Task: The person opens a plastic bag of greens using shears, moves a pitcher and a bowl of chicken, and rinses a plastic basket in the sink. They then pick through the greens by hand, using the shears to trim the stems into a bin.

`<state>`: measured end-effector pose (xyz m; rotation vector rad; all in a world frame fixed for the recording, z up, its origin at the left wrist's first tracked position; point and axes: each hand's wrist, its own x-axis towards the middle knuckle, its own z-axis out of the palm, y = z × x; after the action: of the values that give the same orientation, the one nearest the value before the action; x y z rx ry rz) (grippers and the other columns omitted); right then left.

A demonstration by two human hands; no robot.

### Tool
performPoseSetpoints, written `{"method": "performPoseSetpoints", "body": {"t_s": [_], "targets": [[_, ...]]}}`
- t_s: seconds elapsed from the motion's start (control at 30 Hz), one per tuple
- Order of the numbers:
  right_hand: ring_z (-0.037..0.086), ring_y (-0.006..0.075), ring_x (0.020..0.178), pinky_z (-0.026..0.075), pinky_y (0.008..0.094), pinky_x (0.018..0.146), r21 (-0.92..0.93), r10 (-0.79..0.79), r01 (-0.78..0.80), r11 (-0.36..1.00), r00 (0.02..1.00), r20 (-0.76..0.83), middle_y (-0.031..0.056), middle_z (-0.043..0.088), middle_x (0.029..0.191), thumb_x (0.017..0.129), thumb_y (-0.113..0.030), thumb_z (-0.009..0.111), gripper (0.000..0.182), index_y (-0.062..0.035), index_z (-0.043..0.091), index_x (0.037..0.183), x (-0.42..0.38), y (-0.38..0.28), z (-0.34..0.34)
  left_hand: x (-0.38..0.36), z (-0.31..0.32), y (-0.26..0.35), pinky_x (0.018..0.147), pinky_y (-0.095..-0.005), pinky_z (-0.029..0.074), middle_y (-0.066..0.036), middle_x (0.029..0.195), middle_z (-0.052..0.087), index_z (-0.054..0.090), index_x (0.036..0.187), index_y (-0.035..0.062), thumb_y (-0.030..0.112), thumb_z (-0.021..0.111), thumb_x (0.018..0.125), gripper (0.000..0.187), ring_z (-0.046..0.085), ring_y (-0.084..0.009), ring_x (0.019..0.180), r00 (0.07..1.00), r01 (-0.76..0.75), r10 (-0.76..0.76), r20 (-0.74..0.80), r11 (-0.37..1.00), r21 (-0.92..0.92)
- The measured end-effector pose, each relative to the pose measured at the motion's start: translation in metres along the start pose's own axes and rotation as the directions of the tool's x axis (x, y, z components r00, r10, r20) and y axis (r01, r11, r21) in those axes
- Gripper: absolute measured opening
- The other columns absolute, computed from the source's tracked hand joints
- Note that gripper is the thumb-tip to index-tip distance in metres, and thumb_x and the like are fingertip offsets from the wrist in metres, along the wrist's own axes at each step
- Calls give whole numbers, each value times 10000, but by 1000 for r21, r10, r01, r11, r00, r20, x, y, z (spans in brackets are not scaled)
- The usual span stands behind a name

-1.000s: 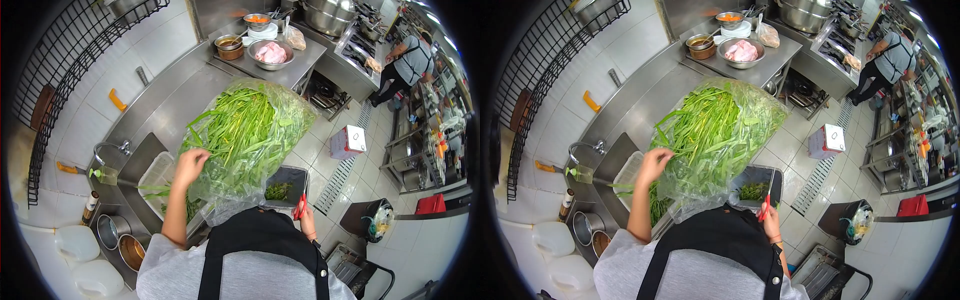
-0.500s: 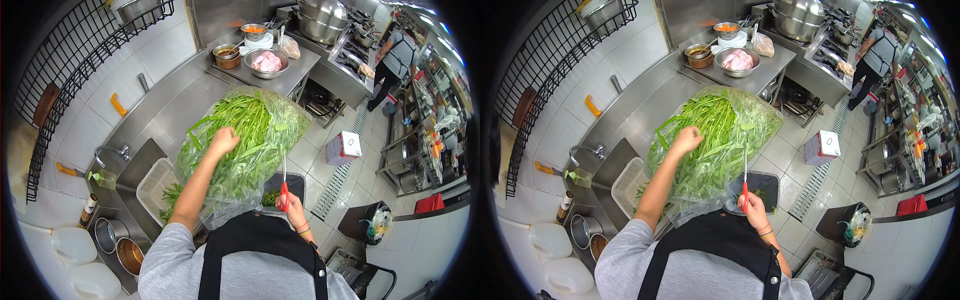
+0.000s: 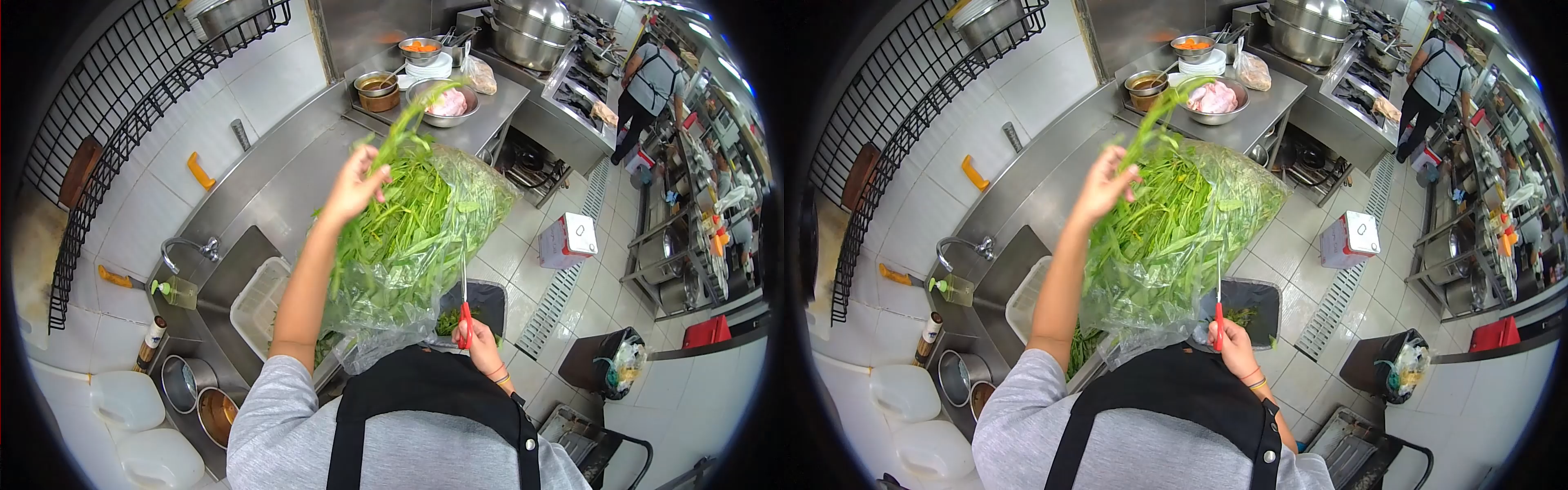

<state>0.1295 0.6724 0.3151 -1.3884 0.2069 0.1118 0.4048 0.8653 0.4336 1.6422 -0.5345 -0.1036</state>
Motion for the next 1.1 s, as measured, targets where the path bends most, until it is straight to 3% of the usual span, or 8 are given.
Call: {"method": "performPoseSetpoints", "body": {"t_s": [0.1,0.2,0.37,0.47,0.83,0.9,0.93,1.1], "targets": [[452,63,632,376,209,597,-22,23,-23,1000,1000,11,-15,500,670,895,-271,491,271,-29,528,778,0,3,0,0,2,-111,638,-221,441,-43,903,559,499,954,52,153,608,821,199,544,-83,729,979,-202,171,109,865,459],[447,61,629,373,208,593,-20,3,-3,1000,1000,-1,-19,497,671,893,-266,494,262,-28,529,787,-4,2,-1,-11,9,-90,699,-228,431,-21,872,572,541,964,36,175,622,812,222,540,-76,747,945,256,-253,207,967,15],[438,54,616,367,202,580,-25,32,-33,999,999,-37,-22,495,662,891,-264,497,263,-29,527,777,-3,5,-3,-10,4,-84,711,-245,432,-20,862,591,572,944,24,198,629,799,233,551,-104,782,954,165,-163,253,986,13],[431,50,601,361,203,566,-34,29,-30,999,999,-29,-28,492,652,887,-266,505,267,-33,524,758,5,10,-3,-6,1,-77,751,-305,429,-87,873,595,621,854,29,173,641,769,168,562,-195,823,987,-161,152,52,905,393],[419,40,593,346,202,535,-89,-59,59,994,998,-4,-27,495,657,876,-277,522,267,-40,521,752,22,-13,6,0,11,-5,646,-244,411,-49,764,518,591,1118,96,172,557,833,297,470,-120,668,995,-85,45,87,833,546],[418,54,603,347,207,552,5,-126,126,992,991,55,-17,494,674,880,-306,507,291,-43,511,754,19,-21,7,5,23,-8,688,-227,391,-58,865,484,516,1214,108,119,467,849,368,450,-116,738,922,-337,201,330,837,432],[418,54,603,347,207,552,5,-122,122,993,991,50,-17,494,674,880,-306,507,291,-43,511,754,16,-27,7,7,25,-8,754,-223,377,-48,962,449,460,1265,111,68,401,829,441,438,-113,808,899,-105,-44,436,945,310],[425,103,644,355,233,606,156,-302,284,946,948,105,48,492,714,883,-411,463,403,-34,488,744,2,-58,8,8,72,1,740,-220,405,-11,949,460,437,1271,93,22,434,810,466,463,-91,826,873,13,-5,488,1000,-14]]}}
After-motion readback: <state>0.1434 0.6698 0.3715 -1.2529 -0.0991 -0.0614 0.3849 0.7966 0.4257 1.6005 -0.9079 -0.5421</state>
